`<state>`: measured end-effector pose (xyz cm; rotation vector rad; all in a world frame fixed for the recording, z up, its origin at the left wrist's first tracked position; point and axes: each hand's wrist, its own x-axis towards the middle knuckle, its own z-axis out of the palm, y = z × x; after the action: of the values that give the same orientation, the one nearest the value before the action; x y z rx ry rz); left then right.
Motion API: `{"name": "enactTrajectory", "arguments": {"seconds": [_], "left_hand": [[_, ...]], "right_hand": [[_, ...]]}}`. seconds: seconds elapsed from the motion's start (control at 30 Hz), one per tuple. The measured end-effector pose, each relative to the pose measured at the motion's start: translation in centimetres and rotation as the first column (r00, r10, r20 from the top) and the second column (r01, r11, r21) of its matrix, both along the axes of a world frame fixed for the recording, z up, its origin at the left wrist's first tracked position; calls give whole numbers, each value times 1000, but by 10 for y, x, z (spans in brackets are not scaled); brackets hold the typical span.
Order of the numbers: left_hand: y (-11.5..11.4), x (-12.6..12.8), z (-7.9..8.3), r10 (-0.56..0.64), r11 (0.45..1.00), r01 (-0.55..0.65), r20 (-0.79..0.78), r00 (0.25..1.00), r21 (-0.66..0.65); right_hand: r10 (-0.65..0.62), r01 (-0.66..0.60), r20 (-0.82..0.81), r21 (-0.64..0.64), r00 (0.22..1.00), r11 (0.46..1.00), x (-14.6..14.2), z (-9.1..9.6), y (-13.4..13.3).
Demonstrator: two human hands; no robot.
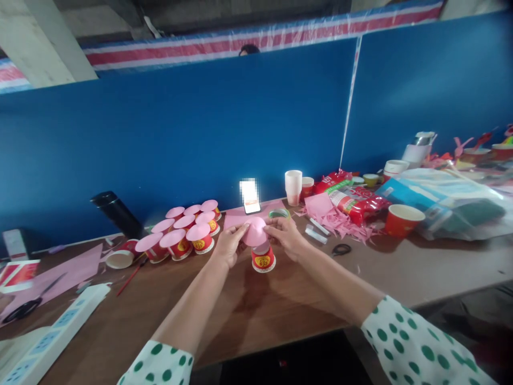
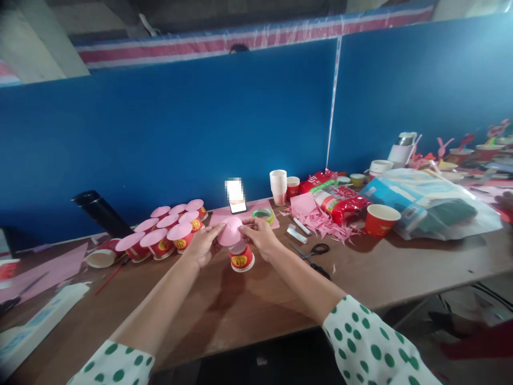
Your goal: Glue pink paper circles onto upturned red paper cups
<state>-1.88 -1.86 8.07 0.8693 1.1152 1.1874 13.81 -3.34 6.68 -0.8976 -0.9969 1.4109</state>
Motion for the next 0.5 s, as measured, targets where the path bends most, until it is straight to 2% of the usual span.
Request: {"name": "enactTrajectory", "arguments": {"seconds": [0.17, 0.33, 0.5], "left_hand": [[3, 1, -6, -2, 999, 2, -3, 1000, -33], [-6, 2, -11, -23, 999, 21, -30, 999, -46], [-11, 6, -17, -34, 999, 33, -25, 999, -35]], "right_hand": [[-53, 51, -69, -29, 996, 998, -2, -8, 6], [-28, 28, -50, 5, 998, 1000, -1, -21, 4], [-71, 72, -36, 22, 997, 997, -1, -32, 1]]}}
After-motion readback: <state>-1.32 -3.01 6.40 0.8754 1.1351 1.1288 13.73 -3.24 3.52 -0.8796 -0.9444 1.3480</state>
